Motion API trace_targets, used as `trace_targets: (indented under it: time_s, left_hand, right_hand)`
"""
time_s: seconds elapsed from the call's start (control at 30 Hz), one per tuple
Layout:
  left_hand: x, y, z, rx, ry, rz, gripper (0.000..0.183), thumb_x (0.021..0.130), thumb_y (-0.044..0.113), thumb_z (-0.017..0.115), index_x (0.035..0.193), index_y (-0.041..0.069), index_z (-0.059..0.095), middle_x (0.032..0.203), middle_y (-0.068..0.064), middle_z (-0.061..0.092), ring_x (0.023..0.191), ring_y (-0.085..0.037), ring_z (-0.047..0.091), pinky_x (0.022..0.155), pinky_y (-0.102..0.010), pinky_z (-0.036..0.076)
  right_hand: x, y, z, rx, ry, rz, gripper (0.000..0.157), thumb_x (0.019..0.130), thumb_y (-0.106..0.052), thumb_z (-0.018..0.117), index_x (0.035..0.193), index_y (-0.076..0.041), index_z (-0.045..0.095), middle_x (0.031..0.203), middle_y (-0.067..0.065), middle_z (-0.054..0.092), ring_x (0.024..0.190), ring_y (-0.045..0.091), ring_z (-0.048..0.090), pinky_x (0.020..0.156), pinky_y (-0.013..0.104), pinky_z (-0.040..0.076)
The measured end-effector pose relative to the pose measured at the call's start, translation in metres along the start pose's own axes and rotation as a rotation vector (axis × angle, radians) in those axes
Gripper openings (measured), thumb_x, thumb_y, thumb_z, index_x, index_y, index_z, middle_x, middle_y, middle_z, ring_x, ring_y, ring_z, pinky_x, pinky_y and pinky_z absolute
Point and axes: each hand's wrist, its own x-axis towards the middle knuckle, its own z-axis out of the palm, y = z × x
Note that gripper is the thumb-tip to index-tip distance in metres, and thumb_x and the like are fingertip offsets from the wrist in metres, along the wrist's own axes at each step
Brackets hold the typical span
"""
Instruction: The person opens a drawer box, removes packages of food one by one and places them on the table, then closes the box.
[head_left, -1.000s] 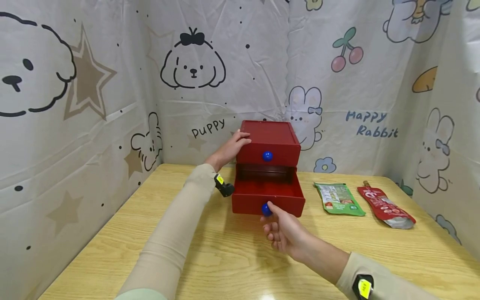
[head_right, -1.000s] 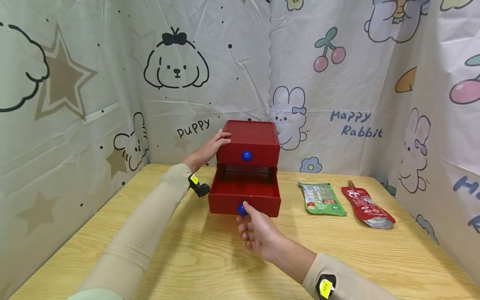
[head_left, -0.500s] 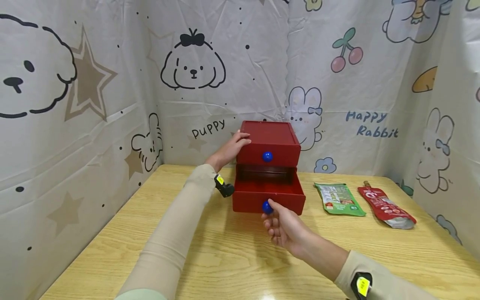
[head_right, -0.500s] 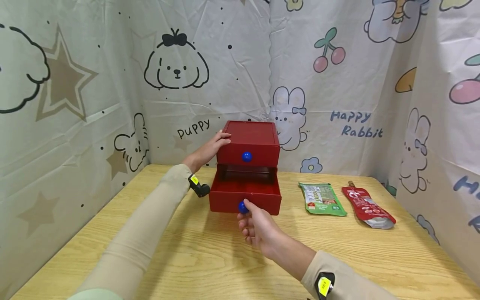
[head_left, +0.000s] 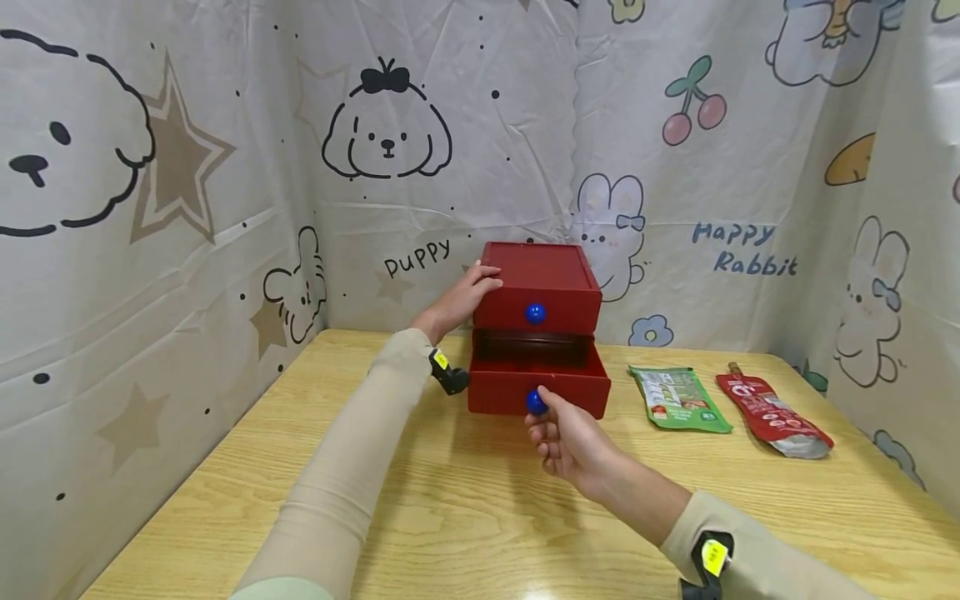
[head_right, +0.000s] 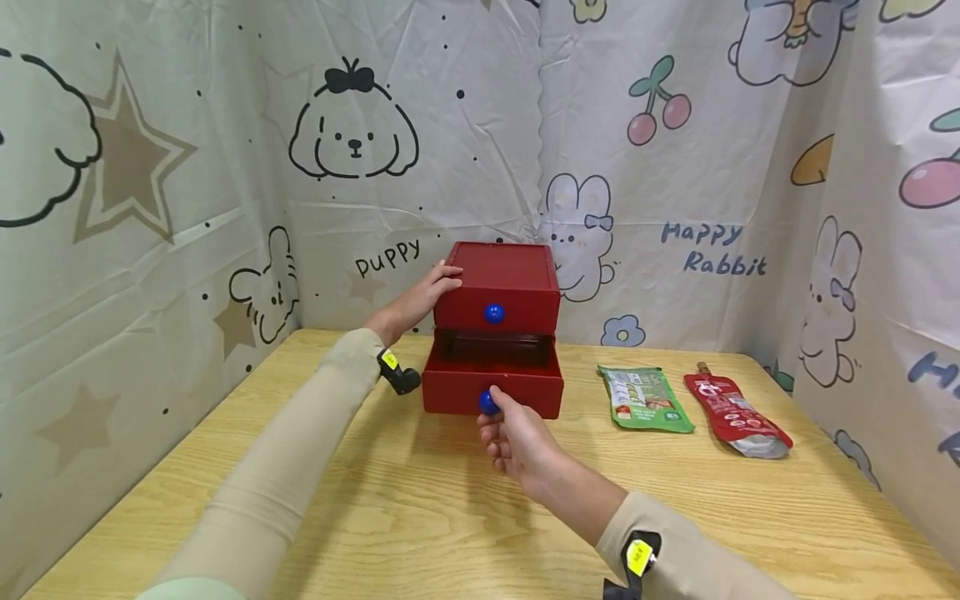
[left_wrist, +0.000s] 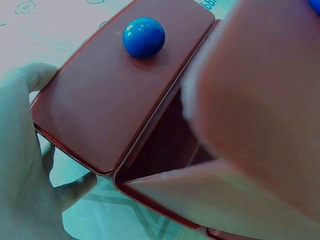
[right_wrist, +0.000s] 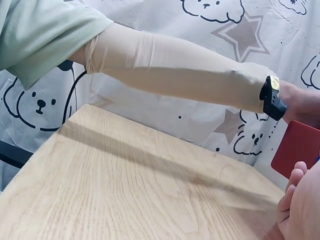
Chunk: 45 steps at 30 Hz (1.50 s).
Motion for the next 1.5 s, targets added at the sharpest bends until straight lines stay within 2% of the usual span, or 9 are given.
trace_targets:
  time_s: [0.37, 0.53, 0.93, 1.5]
  left_hand:
    - [0.001, 0.000, 0.000, 0.007, 0.005, 0.007, 0.055, 0.108, 0.042, 0.046, 0.157, 0.018, 0.043, 0.174, -0.004, 0.000, 0.157, -0.026, 0.008, 0.123, -0.052, 0.013]
    - [0.000, -0.001, 0.000, -0.008, 0.002, -0.003, 0.055, 0.108, 0.043, 0.046, 0.157, 0.019, 0.043, 0.174, -0.001, -0.001, 0.157, -0.024, 0.006, 0.123, -0.050, 0.012]
    - [0.000, 0.002, 0.001, -0.001, 0.014, 0.015, 0.055, 0.108, 0.040, 0.047, 0.156, 0.015, 0.044, 0.174, -0.005, 0.000, 0.157, -0.024, 0.005, 0.124, -0.047, 0.012]
    - [0.002, 0.000, 0.001, 0.001, 0.009, 0.011, 0.056, 0.108, 0.042, 0.047, 0.157, 0.017, 0.043, 0.174, -0.004, -0.001, 0.157, -0.024, 0.006, 0.124, -0.049, 0.013]
  right_hand:
    - [0.008, 0.001, 0.000, -0.013, -0.003, -0.009, 0.051, 0.106, -0.052, 0.049, 0.098, -0.003, 0.062, 0.072, -0.001, 0.056, 0.061, 0.011, 0.047, 0.058, 0.023, 0.037]
    - [0.013, 0.001, 0.001, -0.008, 0.006, -0.007, 0.051, 0.107, -0.050, 0.047, 0.100, -0.002, 0.062, 0.073, -0.001, 0.056, 0.061, 0.011, 0.047, 0.057, 0.024, 0.037]
    - [0.024, 0.002, 0.000, -0.030, 0.008, -0.021, 0.051, 0.107, -0.050, 0.048, 0.101, -0.001, 0.061, 0.074, -0.001, 0.056, 0.062, 0.010, 0.047, 0.058, 0.024, 0.037]
    - [0.042, -0.001, -0.005, -0.024, 0.020, -0.034, 0.051, 0.107, -0.052, 0.047, 0.100, -0.003, 0.061, 0.073, -0.001, 0.056, 0.062, 0.009, 0.048, 0.058, 0.024, 0.039]
